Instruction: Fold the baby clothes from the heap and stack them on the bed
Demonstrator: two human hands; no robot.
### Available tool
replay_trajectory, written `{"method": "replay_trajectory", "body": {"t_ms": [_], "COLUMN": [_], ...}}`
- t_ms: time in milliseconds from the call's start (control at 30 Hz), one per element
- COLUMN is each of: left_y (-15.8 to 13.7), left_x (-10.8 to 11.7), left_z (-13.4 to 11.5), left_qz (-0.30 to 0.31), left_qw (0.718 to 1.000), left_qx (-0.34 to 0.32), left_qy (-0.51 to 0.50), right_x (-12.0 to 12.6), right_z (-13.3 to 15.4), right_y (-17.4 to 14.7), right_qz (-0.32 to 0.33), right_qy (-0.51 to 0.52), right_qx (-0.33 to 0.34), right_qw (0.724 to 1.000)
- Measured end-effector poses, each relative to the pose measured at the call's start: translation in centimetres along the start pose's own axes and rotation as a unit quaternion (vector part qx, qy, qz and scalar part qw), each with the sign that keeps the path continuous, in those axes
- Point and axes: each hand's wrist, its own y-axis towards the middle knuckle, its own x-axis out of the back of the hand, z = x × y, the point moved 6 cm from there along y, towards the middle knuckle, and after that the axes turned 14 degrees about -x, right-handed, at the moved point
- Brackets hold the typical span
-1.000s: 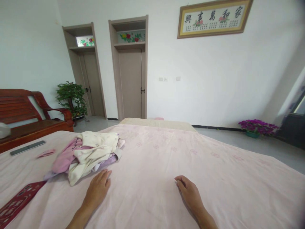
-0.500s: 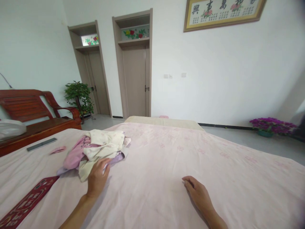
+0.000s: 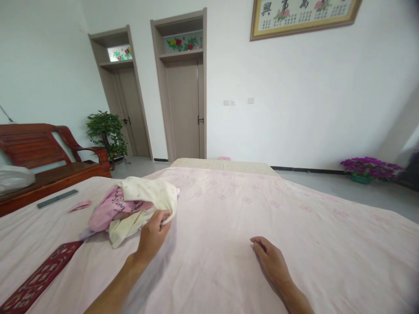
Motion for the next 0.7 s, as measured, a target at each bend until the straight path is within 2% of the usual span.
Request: {"method": "replay_trajectory", "body": {"t_ms": [100,200,333,433,500,600,700], "left_y": [-2.0,-2.3,-0.2,2.0,3.3,4.7,5.5], "left_x": [-2.1,-2.7,-0.7,1.4,2.7,4.0,5.0], "left_z": [-3.8,-6.2,-7.8,-9.5,-11.1,-13.5,-14.8], "left_qz": [0.023,0.057,0.019,-0.011,-0.023,-0.024,-0.032], "left_qw": [0.985,0.952,0.884,0.815,0.782,0.760,0.749], "left_qx": [0.043,0.067,0.124,0.140,0.134,0.131,0.156], "left_qy": [-0.164,-0.292,-0.450,-0.563,-0.608,-0.636,-0.643], "right_x": [-0.3,-1.6,-5.4,-8.5,-10.6,-13.2,-15.3], "right_z": [0.2,1.7,6.5,10.5,13.4,16.9,18.0], "right_y": [-0.3,-0.6,-0.7,-0.3,-0.1,0.0,0.5], "right_qz": [-0.005,0.013,0.092,0.123,0.132,0.083,0.066], "right_qy": [0.006,-0.016,-0.028,-0.014,0.008,0.036,0.052], "right_qx": [-0.014,0.010,0.129,0.170,0.196,0.238,0.219], "right_qw": [1.000,1.000,0.987,0.978,0.972,0.967,0.972]}}
